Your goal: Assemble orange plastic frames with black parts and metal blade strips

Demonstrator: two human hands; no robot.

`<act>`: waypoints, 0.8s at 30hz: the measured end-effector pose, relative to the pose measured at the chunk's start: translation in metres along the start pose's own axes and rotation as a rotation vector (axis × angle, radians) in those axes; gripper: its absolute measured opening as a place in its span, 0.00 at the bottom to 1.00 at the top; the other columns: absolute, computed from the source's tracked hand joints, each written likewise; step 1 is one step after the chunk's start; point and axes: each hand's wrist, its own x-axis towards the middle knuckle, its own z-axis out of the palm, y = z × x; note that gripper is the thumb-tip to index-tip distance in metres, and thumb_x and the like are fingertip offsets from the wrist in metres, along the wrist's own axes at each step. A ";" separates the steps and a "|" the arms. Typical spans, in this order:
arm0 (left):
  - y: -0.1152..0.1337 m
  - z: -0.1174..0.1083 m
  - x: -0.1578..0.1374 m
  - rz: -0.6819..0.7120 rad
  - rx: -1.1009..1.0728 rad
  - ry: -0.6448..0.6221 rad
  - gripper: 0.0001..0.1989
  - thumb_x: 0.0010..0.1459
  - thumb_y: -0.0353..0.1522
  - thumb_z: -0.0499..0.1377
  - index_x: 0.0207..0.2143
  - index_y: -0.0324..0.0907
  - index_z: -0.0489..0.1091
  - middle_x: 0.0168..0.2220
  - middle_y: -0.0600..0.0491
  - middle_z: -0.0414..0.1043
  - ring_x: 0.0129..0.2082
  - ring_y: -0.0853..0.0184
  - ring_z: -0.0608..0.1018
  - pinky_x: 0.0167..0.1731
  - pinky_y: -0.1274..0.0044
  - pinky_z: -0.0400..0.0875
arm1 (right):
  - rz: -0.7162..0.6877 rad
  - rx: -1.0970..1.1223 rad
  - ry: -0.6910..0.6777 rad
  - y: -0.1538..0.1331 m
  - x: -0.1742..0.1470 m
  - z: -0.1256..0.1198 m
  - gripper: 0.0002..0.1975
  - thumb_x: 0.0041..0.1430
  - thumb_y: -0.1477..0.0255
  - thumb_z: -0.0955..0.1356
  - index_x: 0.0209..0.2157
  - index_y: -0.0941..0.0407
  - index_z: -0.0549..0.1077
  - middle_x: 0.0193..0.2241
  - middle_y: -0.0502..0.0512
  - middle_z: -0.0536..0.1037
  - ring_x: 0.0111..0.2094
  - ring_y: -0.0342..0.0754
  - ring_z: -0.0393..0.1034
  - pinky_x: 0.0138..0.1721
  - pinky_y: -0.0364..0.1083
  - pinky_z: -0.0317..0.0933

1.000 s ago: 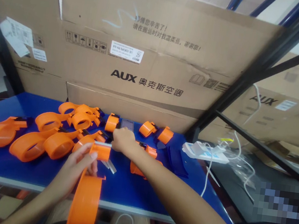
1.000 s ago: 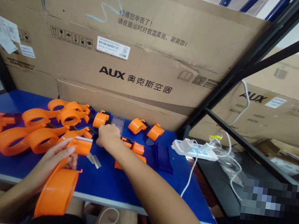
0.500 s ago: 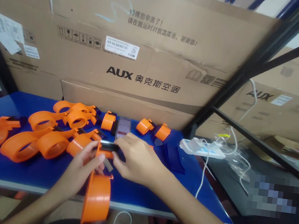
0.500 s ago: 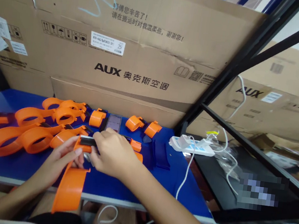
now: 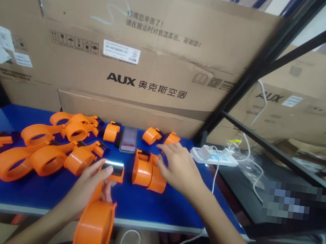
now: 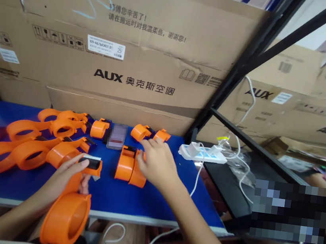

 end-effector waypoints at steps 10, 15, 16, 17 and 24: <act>-0.014 0.010 0.001 0.026 0.038 -0.029 0.16 0.59 0.44 0.64 0.37 0.44 0.64 0.19 0.58 0.72 0.16 0.69 0.75 0.20 0.80 0.70 | 0.070 0.096 -0.224 0.036 -0.026 0.033 0.21 0.73 0.69 0.56 0.53 0.58 0.76 0.51 0.64 0.79 0.51 0.58 0.68 0.50 0.57 0.59; -0.015 0.015 -0.004 -0.008 -0.020 0.002 0.16 0.59 0.44 0.64 0.35 0.43 0.66 0.19 0.57 0.71 0.16 0.69 0.75 0.21 0.78 0.71 | 0.148 0.193 -0.011 0.024 -0.033 0.020 0.18 0.72 0.67 0.59 0.51 0.57 0.77 0.48 0.60 0.81 0.49 0.56 0.72 0.53 0.56 0.62; -0.014 0.015 -0.005 -0.010 -0.025 0.007 0.15 0.59 0.44 0.64 0.35 0.43 0.66 0.19 0.57 0.71 0.16 0.69 0.74 0.21 0.78 0.71 | 0.153 0.227 -0.001 0.020 -0.037 0.014 0.18 0.72 0.65 0.60 0.51 0.56 0.77 0.48 0.60 0.81 0.49 0.57 0.73 0.53 0.57 0.63; -0.013 0.015 -0.006 -0.009 -0.026 0.007 0.15 0.59 0.44 0.65 0.35 0.43 0.67 0.19 0.57 0.71 0.16 0.69 0.74 0.21 0.78 0.71 | 0.147 0.274 -0.023 0.015 -0.043 0.008 0.17 0.72 0.64 0.61 0.51 0.55 0.77 0.48 0.60 0.81 0.49 0.57 0.74 0.53 0.57 0.64; -0.012 0.010 -0.006 0.010 -0.022 0.002 0.15 0.59 0.43 0.65 0.38 0.44 0.67 0.21 0.58 0.73 0.16 0.69 0.75 0.21 0.78 0.71 | 0.034 0.538 -0.122 -0.034 -0.065 0.008 0.23 0.66 0.60 0.69 0.59 0.54 0.71 0.56 0.62 0.77 0.55 0.58 0.73 0.55 0.58 0.67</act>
